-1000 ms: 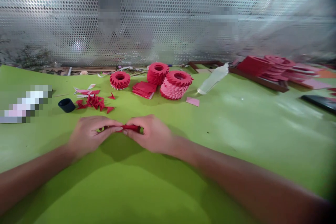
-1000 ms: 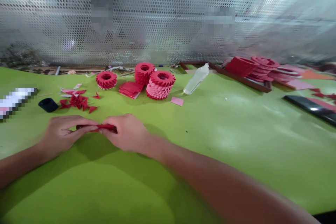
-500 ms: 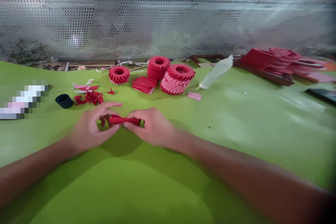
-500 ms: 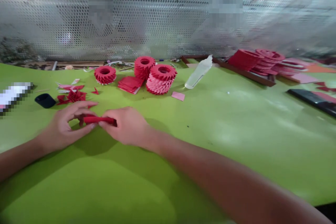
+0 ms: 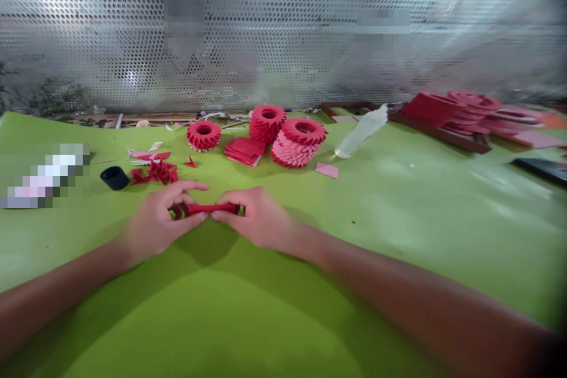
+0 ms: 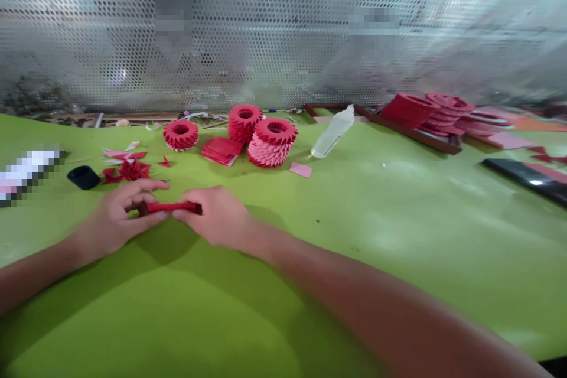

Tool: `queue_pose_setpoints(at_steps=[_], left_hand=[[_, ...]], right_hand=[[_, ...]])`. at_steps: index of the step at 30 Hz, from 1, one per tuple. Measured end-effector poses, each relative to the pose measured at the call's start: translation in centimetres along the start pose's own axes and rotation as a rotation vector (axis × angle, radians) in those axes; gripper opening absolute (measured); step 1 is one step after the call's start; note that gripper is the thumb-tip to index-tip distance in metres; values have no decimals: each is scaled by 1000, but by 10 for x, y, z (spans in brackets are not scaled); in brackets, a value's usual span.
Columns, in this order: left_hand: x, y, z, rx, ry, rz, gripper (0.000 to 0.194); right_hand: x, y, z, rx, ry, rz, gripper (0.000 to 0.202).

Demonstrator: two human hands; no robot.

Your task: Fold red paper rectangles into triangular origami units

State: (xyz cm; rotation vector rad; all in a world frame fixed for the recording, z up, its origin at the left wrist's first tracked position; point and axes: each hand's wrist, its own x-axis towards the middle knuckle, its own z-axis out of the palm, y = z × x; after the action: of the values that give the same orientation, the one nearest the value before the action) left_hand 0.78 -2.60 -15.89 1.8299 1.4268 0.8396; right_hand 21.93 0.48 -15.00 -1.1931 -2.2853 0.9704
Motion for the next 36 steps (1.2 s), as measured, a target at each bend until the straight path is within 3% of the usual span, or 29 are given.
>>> queue_pose_setpoints(at_steps=[7, 17, 20, 24, 36], left_hand=[[-2, -2, -1, -17, -10, -1, 52], [1, -5, -9, 8, 112, -6, 52], [-2, -6, -6, -12, 85, 29, 53], [-5, -8, -3, 123, 15, 66, 38], [-5, -4, -2, 196, -37, 55, 41]], right_hand=[[1, 2, 0, 40, -24, 5, 24], [-1, 2, -10, 57, 15, -16, 23], [-2, 2, -8, 59, -4, -17, 22], [-4, 3, -5, 32, 21, -75, 21], [-5, -3, -7, -49, -22, -60, 22]])
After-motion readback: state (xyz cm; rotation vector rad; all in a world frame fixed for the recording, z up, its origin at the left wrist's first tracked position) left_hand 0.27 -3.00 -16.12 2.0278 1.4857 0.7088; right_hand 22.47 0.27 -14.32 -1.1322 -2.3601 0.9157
